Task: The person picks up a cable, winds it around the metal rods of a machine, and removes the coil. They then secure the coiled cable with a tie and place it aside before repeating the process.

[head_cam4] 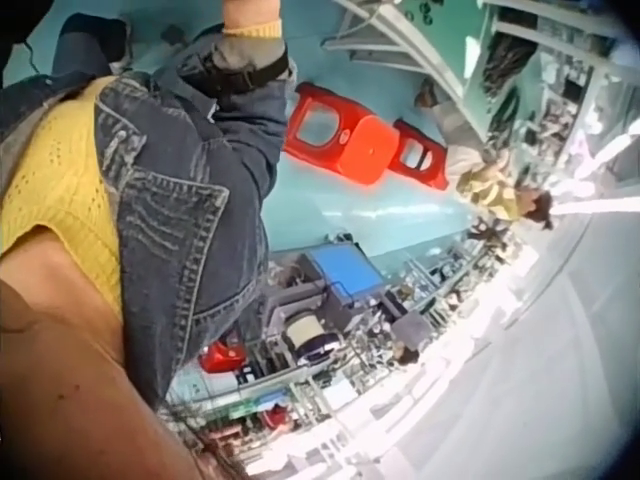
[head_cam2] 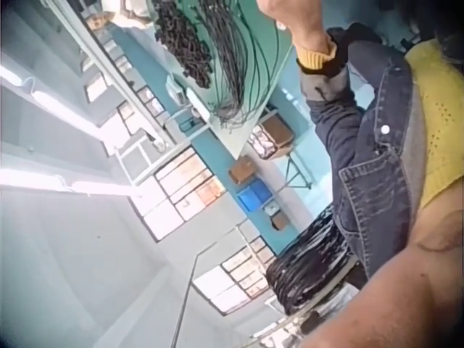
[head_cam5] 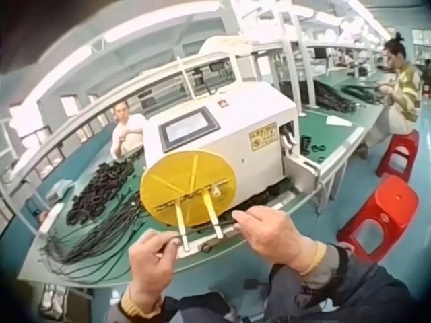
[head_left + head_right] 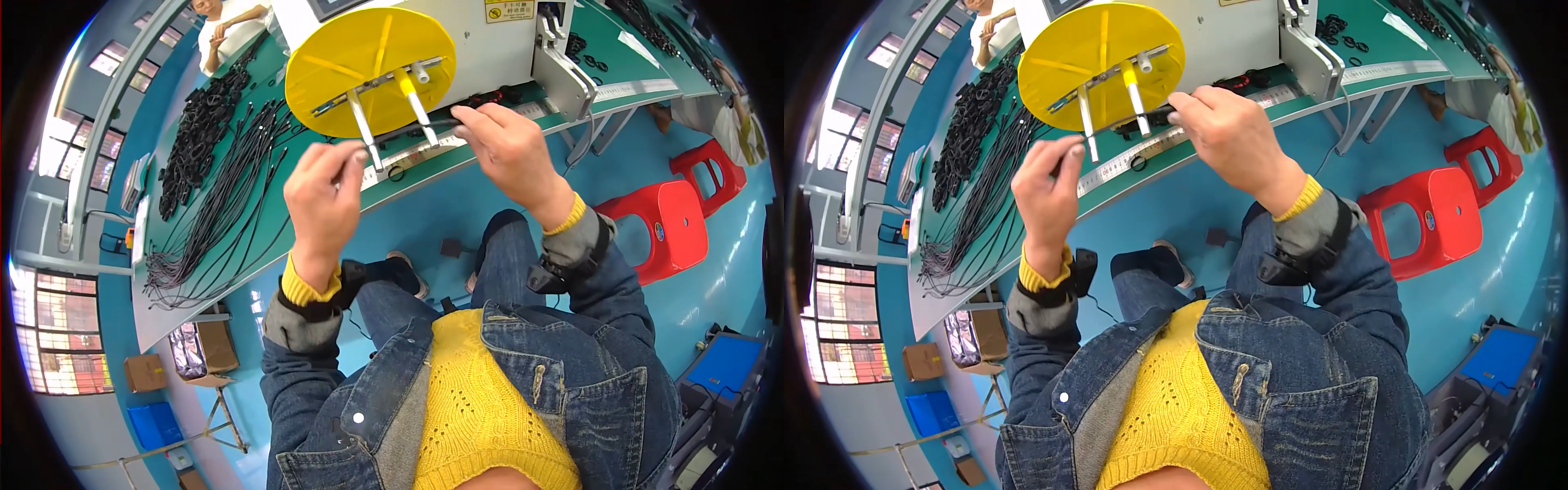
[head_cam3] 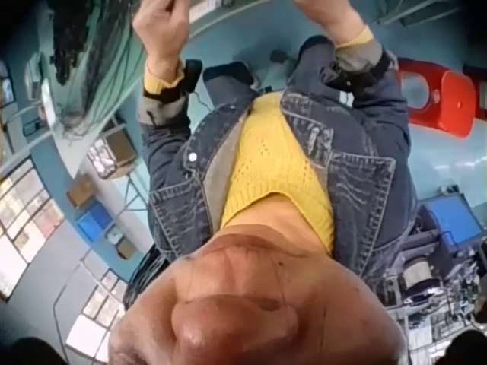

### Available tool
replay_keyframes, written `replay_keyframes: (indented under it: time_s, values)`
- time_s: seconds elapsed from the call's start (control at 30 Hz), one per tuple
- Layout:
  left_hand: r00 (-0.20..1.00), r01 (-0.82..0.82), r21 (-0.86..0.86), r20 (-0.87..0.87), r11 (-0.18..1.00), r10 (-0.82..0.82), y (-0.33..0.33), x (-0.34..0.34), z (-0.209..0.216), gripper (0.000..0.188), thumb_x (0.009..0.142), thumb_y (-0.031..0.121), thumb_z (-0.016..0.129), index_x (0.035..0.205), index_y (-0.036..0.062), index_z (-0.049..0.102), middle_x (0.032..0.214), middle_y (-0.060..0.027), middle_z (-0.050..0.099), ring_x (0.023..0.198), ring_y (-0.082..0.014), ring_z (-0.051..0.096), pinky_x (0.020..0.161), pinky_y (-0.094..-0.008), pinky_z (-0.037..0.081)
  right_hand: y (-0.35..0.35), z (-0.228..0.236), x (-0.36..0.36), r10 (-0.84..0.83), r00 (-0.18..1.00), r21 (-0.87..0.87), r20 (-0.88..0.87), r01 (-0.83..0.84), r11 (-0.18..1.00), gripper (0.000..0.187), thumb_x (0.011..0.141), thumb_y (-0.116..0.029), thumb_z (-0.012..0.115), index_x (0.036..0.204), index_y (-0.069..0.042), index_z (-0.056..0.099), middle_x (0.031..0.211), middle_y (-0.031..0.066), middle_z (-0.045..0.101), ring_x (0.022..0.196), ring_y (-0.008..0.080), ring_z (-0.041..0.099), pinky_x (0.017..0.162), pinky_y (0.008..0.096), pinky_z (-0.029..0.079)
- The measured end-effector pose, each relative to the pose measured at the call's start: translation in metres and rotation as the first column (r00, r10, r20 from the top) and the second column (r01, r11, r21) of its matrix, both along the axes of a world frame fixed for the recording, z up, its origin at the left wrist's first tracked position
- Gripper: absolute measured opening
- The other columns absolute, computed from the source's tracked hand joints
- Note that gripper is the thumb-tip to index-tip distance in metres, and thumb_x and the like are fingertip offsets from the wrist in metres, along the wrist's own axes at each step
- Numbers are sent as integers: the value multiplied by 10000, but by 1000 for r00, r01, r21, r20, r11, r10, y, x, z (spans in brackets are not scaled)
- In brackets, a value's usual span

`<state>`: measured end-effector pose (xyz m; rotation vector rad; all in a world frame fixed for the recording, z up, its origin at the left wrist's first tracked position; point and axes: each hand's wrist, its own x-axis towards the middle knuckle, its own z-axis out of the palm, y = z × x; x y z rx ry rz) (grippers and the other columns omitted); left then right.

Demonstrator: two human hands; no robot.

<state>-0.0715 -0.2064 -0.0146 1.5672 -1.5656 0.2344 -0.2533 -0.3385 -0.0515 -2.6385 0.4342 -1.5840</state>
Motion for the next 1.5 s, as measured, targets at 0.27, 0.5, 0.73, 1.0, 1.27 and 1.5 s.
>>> replay_keyframes:
  time_s: [0.27,0.5,0.73,1.0,1.27,1.5]
  values:
    - [981,-47,-72,-190,996,33,-50,29,-8,112,767,90,648,837,3,663,658,-81,582,552,-127,522,529,-235,414,-37,-14,57,-194,977,92,-88,202,975,161,826,-181,558,750,-41,540,667,112,569,597,295,565,526,364,457]
    - [985,-51,-94,-168,994,34,-60,34,-8,138,777,97,640,863,-9,660,666,-80,597,581,-125,545,561,-233,427,-47,-21,75,-259,958,132,-122,274,953,223,820,-200,549,667,-39,548,625,124,594,588,278,610,534,356,495]
    - [983,-86,-56,-170,995,75,-45,40,-23,144,798,86,618,902,-7,653,679,-66,597,590,-126,545,561,-230,425,-36,-50,35,-239,967,324,-86,254,911,225,807,-206,569,668,-30,556,621,154,572,603,342,570,537,412,453]
    - [993,-88,-149,-86,985,75,-24,33,-20,148,822,85,604,934,-6,639,645,-76,543,546,-136,499,510,-244,395,11,-96,-11,-67,976,562,-205,173,809,196,783,-196,590,701,-18,585,636,172,564,625,366,556,546,419,437]
    - [996,-84,-147,16,986,87,-13,16,-24,176,833,71,585,991,0,616,646,-90,523,522,-161,471,484,-265,380,29,-106,-17,76,962,682,-262,129,719,173,775,-184,590,731,-18,607,639,169,574,617,356,562,547,405,445]
    - [997,-70,-125,-48,990,65,-7,4,-31,198,849,55,552,1032,-9,595,650,-105,524,536,-171,493,501,-271,400,31,-115,-20,134,947,708,-293,121,696,159,775,-178,586,750,-25,620,636,164,576,614,349,564,549,401,447]
